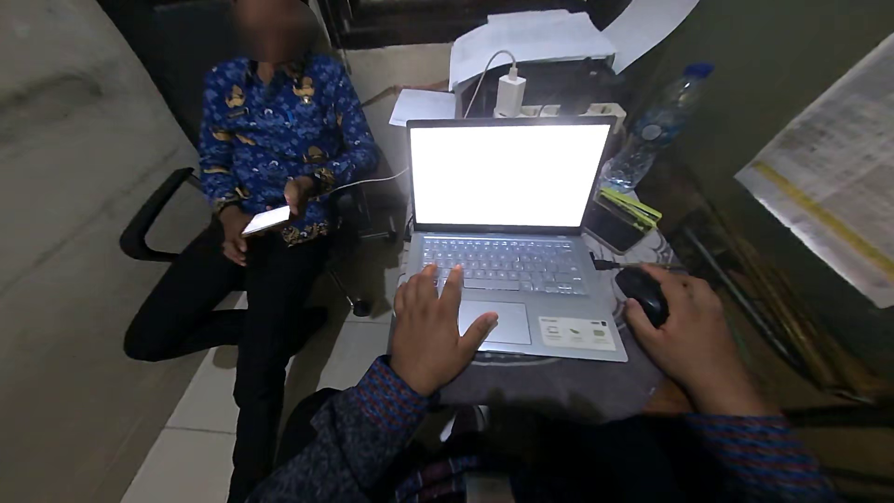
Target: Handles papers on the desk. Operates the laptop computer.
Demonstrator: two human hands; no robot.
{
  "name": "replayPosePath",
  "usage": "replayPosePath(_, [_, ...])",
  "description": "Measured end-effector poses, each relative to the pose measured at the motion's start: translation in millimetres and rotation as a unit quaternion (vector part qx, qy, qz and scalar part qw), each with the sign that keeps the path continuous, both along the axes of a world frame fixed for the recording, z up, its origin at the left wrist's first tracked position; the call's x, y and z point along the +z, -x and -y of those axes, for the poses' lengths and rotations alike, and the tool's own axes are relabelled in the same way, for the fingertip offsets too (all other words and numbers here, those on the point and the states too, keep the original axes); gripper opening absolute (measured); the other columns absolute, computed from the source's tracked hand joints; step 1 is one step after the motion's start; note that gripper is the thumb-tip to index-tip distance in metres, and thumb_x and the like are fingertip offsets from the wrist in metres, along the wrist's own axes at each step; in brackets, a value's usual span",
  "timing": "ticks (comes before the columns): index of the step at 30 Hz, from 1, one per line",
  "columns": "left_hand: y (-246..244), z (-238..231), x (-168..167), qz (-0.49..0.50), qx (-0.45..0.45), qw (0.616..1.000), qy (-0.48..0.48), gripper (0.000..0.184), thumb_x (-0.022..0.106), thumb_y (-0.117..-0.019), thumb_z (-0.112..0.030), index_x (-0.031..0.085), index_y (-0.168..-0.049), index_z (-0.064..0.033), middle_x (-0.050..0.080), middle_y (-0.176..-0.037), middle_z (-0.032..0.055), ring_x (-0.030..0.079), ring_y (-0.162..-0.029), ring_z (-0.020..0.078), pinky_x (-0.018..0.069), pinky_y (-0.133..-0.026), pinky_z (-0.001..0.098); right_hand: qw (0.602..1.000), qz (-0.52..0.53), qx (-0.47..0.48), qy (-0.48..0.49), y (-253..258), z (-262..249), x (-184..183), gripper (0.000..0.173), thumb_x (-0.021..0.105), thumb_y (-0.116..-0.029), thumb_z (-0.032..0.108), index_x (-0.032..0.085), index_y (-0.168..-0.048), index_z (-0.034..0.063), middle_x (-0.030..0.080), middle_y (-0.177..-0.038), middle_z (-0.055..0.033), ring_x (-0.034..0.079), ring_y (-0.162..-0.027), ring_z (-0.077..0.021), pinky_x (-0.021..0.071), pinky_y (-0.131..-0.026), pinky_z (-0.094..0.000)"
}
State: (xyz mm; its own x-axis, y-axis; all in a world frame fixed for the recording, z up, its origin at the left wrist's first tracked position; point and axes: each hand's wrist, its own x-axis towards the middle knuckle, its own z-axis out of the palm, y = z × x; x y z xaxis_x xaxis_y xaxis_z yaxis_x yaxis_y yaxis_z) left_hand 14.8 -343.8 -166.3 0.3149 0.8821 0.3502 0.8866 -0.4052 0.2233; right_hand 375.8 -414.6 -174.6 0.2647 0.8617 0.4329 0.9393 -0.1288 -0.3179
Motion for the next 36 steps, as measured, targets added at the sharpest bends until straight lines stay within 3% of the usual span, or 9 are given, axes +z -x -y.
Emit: replayPosePath(36, [-0.6, 0.5, 2.3, 0.008, -0.001, 1.000, 0.017, 0.093, 0.028, -0.0876, -0.089, 0.051, -0.152, -0.0259, 0.052, -0.148, 0.0176, 0.050, -0.135, 0.0377, 0.0379, -0.111, 0.0619, 1.000, -0.016, 0.004, -0.002, -0.1, 2.4, 1.9, 0.062, 0.054, -0.0911, 0.052, 0.059, -0.141, 0.0159, 0.058, -0.133, -0.0268, 0.057, -0.119, -0.0470, 0.0482, -0.095, -0.0653])
